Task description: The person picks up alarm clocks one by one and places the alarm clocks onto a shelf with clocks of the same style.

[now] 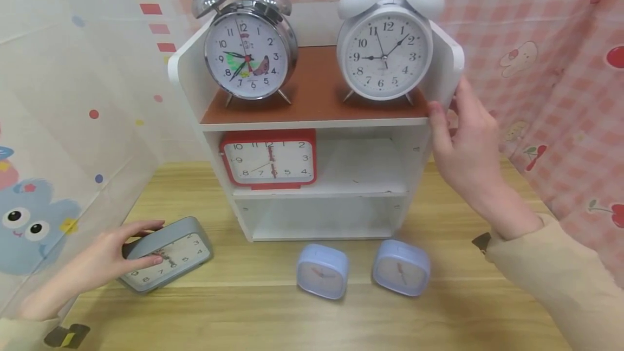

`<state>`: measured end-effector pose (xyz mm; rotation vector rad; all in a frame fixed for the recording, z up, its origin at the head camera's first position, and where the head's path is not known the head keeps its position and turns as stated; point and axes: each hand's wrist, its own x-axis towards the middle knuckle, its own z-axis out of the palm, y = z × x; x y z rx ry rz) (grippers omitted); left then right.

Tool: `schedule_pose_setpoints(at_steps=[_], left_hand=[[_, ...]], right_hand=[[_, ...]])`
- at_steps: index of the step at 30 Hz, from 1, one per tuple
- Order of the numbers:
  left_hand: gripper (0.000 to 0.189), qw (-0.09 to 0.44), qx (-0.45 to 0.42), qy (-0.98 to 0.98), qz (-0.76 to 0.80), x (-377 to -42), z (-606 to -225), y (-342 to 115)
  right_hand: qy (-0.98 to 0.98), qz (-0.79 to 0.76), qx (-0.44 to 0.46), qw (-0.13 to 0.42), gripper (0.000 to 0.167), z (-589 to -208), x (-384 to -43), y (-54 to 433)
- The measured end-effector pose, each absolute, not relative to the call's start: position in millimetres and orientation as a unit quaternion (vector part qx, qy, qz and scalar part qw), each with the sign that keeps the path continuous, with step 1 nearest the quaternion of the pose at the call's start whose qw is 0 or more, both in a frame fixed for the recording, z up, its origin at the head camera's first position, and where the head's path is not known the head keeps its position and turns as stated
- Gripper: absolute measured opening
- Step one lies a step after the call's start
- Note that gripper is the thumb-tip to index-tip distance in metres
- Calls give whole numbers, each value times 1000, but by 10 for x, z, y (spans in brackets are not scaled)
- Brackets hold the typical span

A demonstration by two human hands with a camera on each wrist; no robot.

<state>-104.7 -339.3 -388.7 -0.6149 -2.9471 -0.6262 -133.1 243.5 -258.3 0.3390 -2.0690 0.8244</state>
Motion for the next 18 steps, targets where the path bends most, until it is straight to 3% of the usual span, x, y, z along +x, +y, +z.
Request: schedule_pose_setpoints(at_steps=[18], left_hand=[[54, 98, -228, -947, -204, -1065, -3929, -3375]], right_hand=[[-826, 340, 135, 429, 43, -2592, -1329, 2425]])
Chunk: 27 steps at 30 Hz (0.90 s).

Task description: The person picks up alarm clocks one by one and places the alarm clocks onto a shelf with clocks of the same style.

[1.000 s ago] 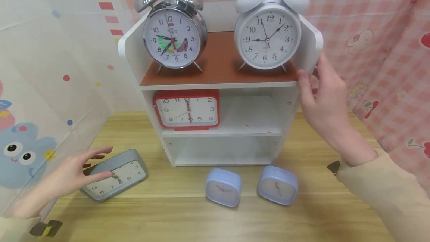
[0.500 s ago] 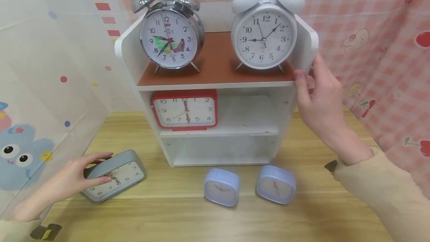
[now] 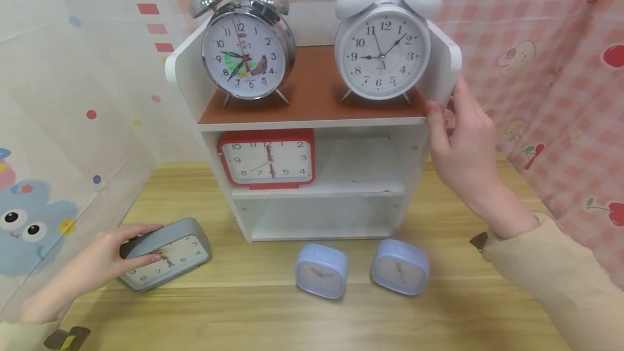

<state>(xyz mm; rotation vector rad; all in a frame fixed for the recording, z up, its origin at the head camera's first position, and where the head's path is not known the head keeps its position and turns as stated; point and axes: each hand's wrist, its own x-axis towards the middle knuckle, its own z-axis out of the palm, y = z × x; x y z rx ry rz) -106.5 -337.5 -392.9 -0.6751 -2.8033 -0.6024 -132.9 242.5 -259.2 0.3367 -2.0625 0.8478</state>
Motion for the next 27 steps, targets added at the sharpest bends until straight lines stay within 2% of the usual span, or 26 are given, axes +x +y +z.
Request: schedule_pose_setpoints(at_steps=[10, 27], left_hand=[[54, 133, -228, -942, -205, -1043, -3981, -3366], [52, 123, -219, -943, -219, -982, -3926, -3197]], right_hand=[[-826, 340, 135, 429, 44, -2599, -1331, 2421], [-824, 340, 133, 434, 44, -2596, -1342, 2410]])
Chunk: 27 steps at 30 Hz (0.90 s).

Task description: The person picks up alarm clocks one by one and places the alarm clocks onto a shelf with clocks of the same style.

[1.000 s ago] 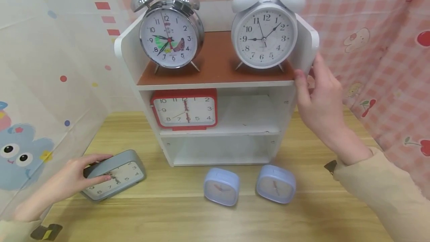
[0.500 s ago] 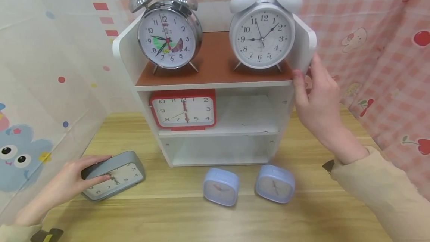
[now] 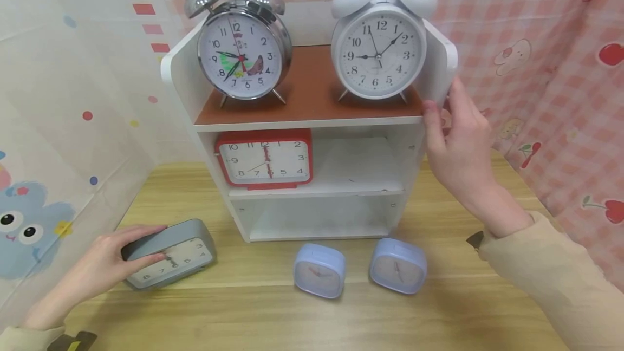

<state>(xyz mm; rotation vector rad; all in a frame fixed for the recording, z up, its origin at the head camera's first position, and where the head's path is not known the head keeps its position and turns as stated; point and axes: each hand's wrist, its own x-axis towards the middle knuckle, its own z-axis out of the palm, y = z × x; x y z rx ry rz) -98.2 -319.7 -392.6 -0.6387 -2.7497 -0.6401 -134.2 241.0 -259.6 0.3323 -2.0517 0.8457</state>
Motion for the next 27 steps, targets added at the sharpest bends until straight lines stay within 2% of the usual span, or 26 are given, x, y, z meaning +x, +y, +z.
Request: schedule_pose_setpoints(at_steps=[27], left_hand=[[56, 159, -318, -903, -242, -867, -3542, -2582]], right_hand=[[-828, 325, 127, 438, 44, -2604, -1351, 2409]])
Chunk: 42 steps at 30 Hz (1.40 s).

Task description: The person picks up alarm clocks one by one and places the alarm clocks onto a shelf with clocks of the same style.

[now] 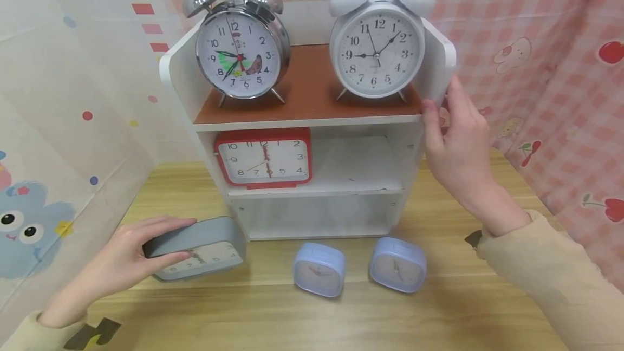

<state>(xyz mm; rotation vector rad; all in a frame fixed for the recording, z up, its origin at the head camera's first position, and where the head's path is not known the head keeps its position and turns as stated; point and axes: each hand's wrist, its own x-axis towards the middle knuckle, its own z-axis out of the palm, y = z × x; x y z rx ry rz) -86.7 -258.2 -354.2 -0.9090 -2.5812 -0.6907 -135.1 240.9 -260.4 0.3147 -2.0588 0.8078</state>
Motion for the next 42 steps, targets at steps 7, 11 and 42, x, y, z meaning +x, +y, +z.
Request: schedule_pose_setpoints(at_steps=[7, 11, 42], left_hand=[[58, 169, -347, -888, -249, -850, -3452, -2428], [57, 159, -347, -891, -247, -857, -3409, -2329], [53, 160, -433, -846, -266, -969, -3121, -1219]], right_hand=[[-826, 327, 127, 441, 43, -2607, -1354, 2403], [-826, 326, 127, 442, 44, -2611, -1353, 2404], [-826, 333, 122, 438, 44, -2608, -1339, 2397]])
